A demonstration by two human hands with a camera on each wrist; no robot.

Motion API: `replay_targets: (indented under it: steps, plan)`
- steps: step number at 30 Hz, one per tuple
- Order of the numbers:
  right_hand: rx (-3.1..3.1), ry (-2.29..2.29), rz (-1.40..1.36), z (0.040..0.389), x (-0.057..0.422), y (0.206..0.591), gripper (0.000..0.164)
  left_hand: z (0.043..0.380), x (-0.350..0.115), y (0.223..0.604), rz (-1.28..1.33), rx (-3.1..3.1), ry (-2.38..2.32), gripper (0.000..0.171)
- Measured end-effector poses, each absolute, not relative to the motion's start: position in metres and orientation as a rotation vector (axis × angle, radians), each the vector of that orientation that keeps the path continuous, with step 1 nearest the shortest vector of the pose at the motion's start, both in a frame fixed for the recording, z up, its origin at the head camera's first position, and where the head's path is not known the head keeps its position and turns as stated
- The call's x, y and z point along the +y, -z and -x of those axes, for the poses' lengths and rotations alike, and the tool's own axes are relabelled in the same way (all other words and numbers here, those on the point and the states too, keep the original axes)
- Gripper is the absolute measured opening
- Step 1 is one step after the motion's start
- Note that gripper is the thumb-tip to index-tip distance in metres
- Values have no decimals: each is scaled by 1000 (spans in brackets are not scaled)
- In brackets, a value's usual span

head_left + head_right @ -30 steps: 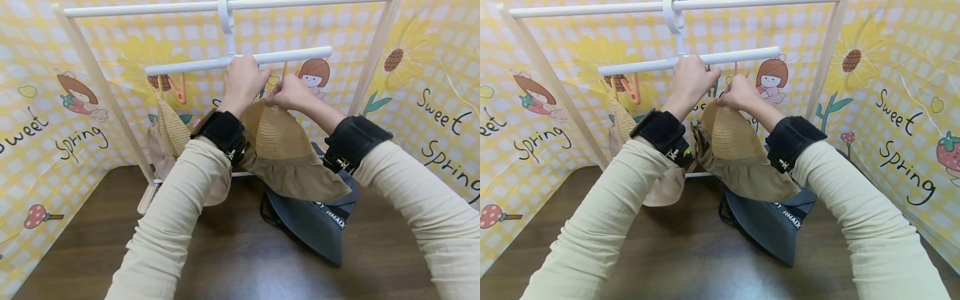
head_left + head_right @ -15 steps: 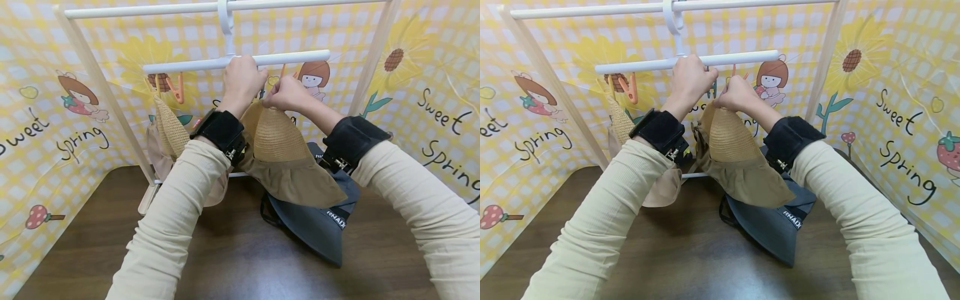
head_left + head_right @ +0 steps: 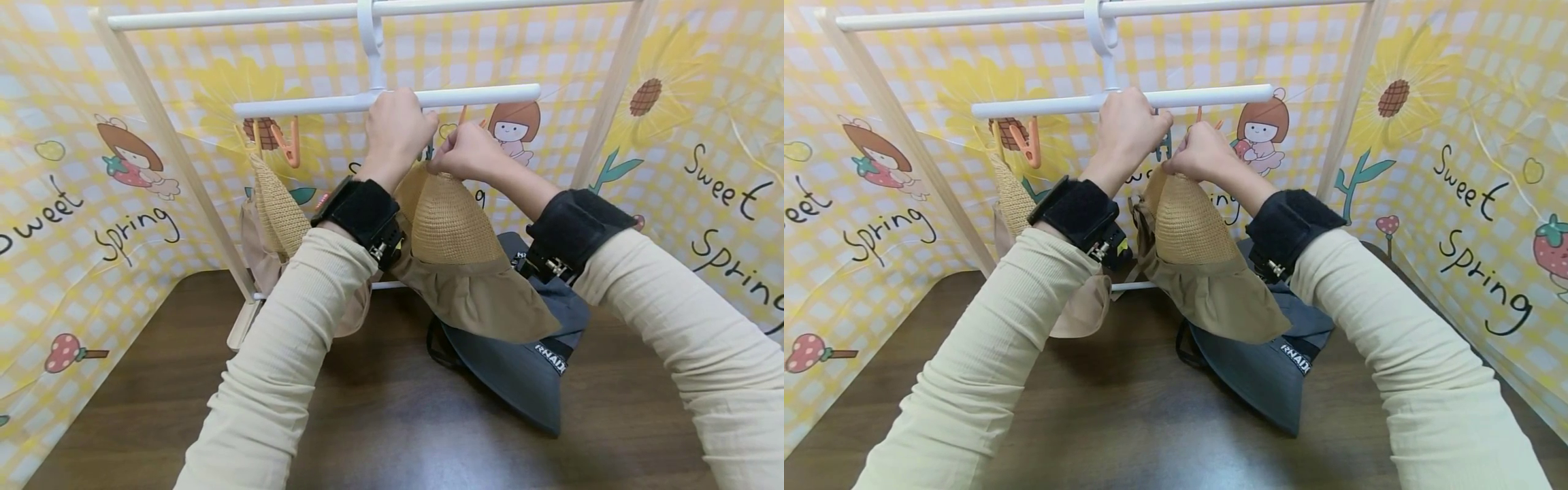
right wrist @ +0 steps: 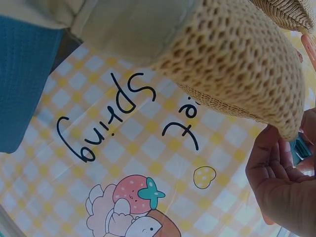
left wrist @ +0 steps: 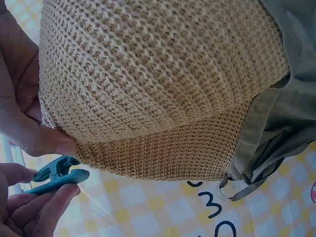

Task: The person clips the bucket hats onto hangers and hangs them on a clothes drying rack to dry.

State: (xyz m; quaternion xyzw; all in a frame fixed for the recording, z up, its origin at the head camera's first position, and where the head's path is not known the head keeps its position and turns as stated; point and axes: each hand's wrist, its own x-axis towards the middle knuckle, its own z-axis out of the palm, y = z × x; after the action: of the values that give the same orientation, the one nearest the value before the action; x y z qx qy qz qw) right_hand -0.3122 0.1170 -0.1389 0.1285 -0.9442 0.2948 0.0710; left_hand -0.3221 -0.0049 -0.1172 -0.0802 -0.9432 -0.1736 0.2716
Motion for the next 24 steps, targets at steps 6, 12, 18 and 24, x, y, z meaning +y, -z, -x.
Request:
replay_targets:
  steps: [6,12,18,24]
  plan:
    - [-2831,-898,-399,312,116,139,24,322,-5,116,224,-2545,474,37]
    - [-2823,-908,-400,312,115,137,24,321,-5,116,221,-2539,450,35]
    - [-2814,-896,-398,311,113,137,23,320,-7,116,222,-2532,436,34]
    - [-2797,-900,-399,310,112,137,20,319,-8,116,229,-2527,429,33]
